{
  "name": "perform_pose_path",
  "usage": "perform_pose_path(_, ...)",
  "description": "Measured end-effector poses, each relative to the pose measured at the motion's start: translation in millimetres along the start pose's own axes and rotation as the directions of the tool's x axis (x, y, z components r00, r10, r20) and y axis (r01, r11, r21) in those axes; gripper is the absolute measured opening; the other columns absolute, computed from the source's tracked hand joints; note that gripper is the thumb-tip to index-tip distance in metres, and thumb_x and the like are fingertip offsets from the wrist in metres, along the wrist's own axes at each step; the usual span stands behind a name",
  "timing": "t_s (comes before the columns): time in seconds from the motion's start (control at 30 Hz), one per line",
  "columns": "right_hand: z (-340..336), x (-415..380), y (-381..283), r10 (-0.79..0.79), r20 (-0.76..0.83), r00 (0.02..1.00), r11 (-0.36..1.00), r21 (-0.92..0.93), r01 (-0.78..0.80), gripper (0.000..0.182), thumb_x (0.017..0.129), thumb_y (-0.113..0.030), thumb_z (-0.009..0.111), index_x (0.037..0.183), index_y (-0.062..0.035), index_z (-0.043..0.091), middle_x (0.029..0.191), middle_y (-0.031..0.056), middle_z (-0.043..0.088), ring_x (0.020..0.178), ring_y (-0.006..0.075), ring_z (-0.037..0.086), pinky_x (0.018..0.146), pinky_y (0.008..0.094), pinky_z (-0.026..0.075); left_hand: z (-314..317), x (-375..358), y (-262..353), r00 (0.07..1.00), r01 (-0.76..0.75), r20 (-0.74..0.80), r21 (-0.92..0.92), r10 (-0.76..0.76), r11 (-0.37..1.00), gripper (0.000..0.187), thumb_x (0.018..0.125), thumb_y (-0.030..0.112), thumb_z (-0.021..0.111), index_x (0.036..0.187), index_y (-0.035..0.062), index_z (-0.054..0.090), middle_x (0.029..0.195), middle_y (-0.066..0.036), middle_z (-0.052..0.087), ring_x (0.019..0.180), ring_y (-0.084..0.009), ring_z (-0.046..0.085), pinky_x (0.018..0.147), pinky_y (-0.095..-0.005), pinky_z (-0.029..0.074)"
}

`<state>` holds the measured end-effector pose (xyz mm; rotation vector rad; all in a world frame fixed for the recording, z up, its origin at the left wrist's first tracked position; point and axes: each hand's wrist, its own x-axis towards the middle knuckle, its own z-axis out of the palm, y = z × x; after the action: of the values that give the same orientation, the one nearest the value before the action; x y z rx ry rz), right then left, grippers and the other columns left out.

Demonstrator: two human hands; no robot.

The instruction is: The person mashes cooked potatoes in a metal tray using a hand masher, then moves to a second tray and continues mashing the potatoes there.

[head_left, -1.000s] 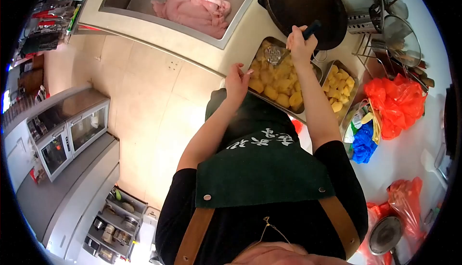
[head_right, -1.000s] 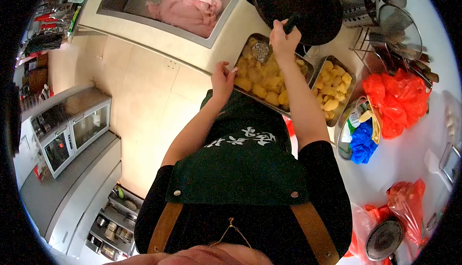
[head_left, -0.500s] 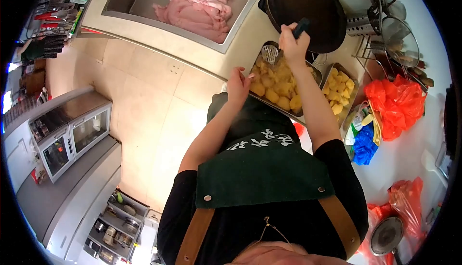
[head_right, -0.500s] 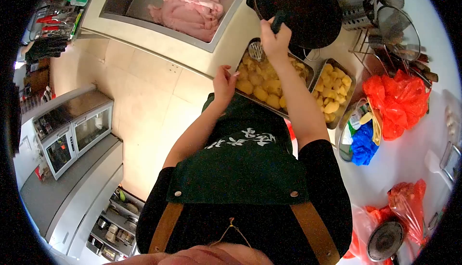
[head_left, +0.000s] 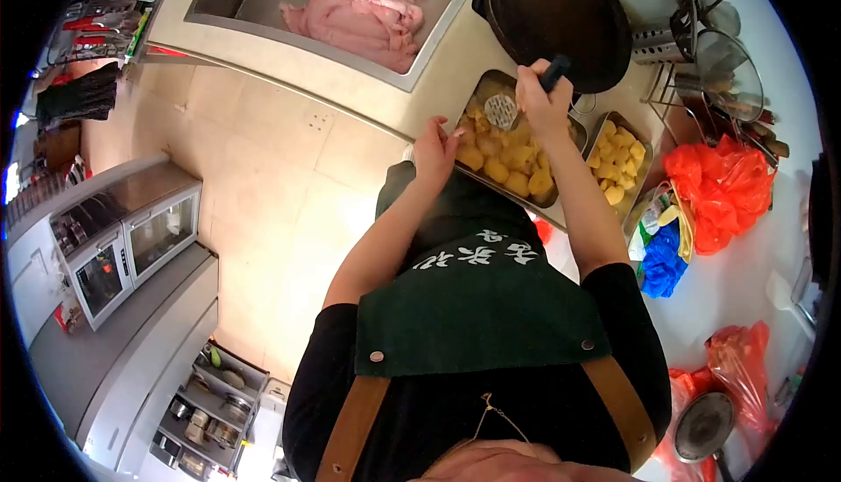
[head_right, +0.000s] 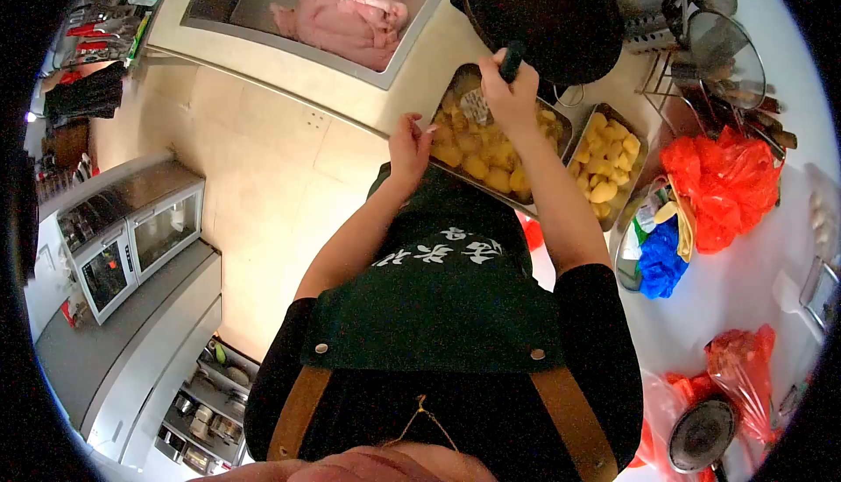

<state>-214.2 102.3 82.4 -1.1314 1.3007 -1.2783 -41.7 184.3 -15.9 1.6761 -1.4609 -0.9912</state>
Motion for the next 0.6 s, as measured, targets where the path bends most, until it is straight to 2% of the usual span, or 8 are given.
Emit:
perform_pose_path(0.13,20,-27,-5,0.033,-0.023,0.999,0.996,0.083,-0.031,0.026,0.086,-0.011,0.059,0.064,-0.0064,0.044,0.056,-0.0024,0.044,0.049,0.0066,0.039,0.046,0.0244,0.03,4,1,-3,0.999,-0.027,-0.027,-0.025,0.026,0.999,0.031,0.08,0.014,0.069,0.1,0.001,0.049,0.061,-0.01,0.05,0.053,-0.0234,0.049,0.051,-0.0332,0.04)
perform_pose_path(0.23,26,-37,18,-0.053,-0.014,0.998,0.985,-0.162,0.05,0.025,0.086,-0.011,0.059,0.065,-0.0056,0.045,0.056,-0.002,0.043,0.05,0.0075,0.038,0.047,0.025,0.031,3,0,-7,0.999,-0.033,-0.021,-0.035,0.032,0.999,0.031,0.08,0.013,0.069,0.1,0.0011,0.049,0.061,-0.01,0.05,0.053,-0.0233,0.049,0.051,-0.0329,0.04)
perform_pose_path(0.27,26,-37,21,-0.155,-0.001,0.988,0.968,-0.2,0.151,0.023,0.087,-0.002,0.053,0.066,-0.0042,0.044,0.052,-0.0001,0.045,0.044,0.0059,0.041,0.042,0.0219,0.032,2,0,-7,0.999,-0.03,-0.02,-0.039,0.029,0.999,0.031,0.08,0.013,0.069,0.1,0.0011,0.049,0.061,-0.011,0.05,0.053,-0.0233,0.049,0.05,-0.0328,0.04)
perform_pose_path(0.37,18,-36,36,-0.068,-0.019,0.997,0.994,-0.085,0.067,0.024,0.086,-0.01,0.058,0.066,-0.0056,0.046,0.056,-0.0022,0.042,0.051,0.0075,0.038,0.048,0.0251,0.031,1,2,-1,1.0,-0.005,-0.01,-0.032,0.005,0.999,0.031,0.08,0.013,0.069,0.101,0.0009,0.049,0.062,-0.011,0.051,0.053,-0.023,0.049,0.05,-0.033,0.04)
perform_pose_path(0.5,9,-35,7,0.035,-0.013,0.999,0.999,0.034,-0.035,0.022,0.087,-0.007,0.056,0.066,-0.0057,0.047,0.056,-0.003,0.044,0.05,0.0063,0.039,0.047,0.0241,0.031,1,-1,-2,1.0,0.016,-0.024,-0.03,-0.017,0.999,0.029,0.081,0.012,0.066,0.102,0.0013,0.049,0.063,-0.012,0.051,0.054,-0.0247,0.05,0.051,-0.0347,0.041)
perform_pose_path(0.6,10,-48,-15,0.072,0.009,0.997,0.99,0.117,-0.072,0.021,0.087,-0.006,0.055,0.068,-0.0055,0.048,0.057,-0.0029,0.046,0.048,0.0052,0.04,0.045,0.0236,0.032,6,-2,-9,0.993,-0.078,-0.093,-0.047,0.073,0.996,0.024,0.084,0.01,0.062,0.102,0.0013,0.049,0.063,-0.013,0.051,0.054,-0.0276,0.049,0.052,-0.0359,0.041)
